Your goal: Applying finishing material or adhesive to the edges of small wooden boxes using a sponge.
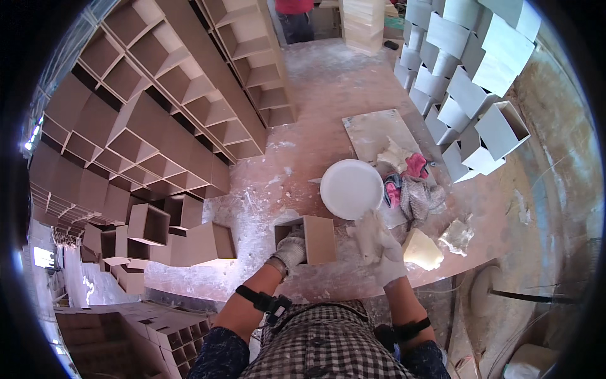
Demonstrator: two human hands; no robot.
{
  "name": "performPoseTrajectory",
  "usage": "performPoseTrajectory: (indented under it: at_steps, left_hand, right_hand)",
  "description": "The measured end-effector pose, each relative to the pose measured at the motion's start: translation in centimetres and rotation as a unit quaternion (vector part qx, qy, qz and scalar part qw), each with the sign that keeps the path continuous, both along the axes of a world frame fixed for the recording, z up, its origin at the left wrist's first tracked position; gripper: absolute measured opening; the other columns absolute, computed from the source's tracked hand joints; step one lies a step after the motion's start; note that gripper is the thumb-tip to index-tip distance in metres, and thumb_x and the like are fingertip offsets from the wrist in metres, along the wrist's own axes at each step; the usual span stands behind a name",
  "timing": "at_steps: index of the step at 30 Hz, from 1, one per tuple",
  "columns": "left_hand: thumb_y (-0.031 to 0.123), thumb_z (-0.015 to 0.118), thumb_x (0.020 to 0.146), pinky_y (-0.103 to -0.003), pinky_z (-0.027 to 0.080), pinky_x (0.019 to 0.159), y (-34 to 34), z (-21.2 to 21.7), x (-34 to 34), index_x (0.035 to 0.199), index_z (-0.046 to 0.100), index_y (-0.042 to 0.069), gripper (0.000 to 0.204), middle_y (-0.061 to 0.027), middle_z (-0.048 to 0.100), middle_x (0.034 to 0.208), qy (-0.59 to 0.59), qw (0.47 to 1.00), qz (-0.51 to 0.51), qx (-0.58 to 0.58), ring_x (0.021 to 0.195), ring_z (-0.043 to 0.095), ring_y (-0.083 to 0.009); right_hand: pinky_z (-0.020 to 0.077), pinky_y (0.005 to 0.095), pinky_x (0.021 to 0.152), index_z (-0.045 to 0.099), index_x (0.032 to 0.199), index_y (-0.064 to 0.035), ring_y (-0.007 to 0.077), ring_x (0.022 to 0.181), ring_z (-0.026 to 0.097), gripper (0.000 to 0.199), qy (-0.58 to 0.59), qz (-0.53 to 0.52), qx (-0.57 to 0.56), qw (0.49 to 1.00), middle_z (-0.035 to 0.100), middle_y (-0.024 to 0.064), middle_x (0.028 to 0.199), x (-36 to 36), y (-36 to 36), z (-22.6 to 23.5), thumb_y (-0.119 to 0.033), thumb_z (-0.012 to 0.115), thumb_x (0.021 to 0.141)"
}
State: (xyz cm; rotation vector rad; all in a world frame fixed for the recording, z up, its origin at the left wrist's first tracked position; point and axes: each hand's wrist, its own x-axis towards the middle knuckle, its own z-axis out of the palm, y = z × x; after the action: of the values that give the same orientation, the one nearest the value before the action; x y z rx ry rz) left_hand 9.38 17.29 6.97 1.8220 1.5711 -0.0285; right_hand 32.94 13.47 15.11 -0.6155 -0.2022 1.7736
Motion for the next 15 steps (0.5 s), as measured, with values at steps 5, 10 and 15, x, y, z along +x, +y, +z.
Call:
performPoseTrajectory:
  at_steps: [5, 10, 15]
  left_hand:
    - [0.043, 0.05, 0.094, -0.04, 0.034, 0.109, -0.5, 1.5, -1.1, 0.142, 0.04, 0.01, 0.059, -0.0196, 0.036, 0.148, 0.007, 1.0, -0.001, -0.018, 0.136, 0.036, -0.0341]
    - [0.041, 0.053, 0.092, -0.037, 0.035, 0.109, -1.1, 2.7, -1.2, 0.142, 0.038, 0.008, 0.061, -0.0204, 0.035, 0.148, 0.012, 0.998, 0.05, -0.022, 0.134, 0.039, -0.0334]
    - [0.045, 0.045, 0.093, -0.042, 0.026, 0.114, -0.3, 2.3, -0.8, 0.148, 0.023, 0.005, 0.071, -0.0225, 0.028, 0.151, 0.032, 0.997, -0.051, -0.039, 0.139, 0.03, -0.0362]
  right_hand:
    - [0.0532, 0.0352, 0.079, 0.058, 0.119, -0.0006, 0.0254, 0.091, 0.066, 0.042, -0.281, 0.055, 0.075, 0.955, 0.066, 0.0103, 0.105, 2.0, 3.8, -4.1, -0.014, 0.067, 0.081]
    - [0.0503, 0.0378, 0.073, 0.066, 0.103, -0.0056, 0.0288, 0.083, 0.066, 0.02, -0.738, 0.032, 0.152, 0.656, 0.068, 0.0149, 0.094, 0.6, 9.5, -0.4, -0.018, 0.062, 0.087]
    - [0.0493, 0.0386, 0.079, 0.069, 0.106, -0.0094, 0.0311, 0.092, 0.065, 0.03, -0.834, 0.121, 0.202, 0.498, 0.069, 0.0113, 0.1, 0.0, 13.1, -3.4, -0.033, 0.06, 0.09]
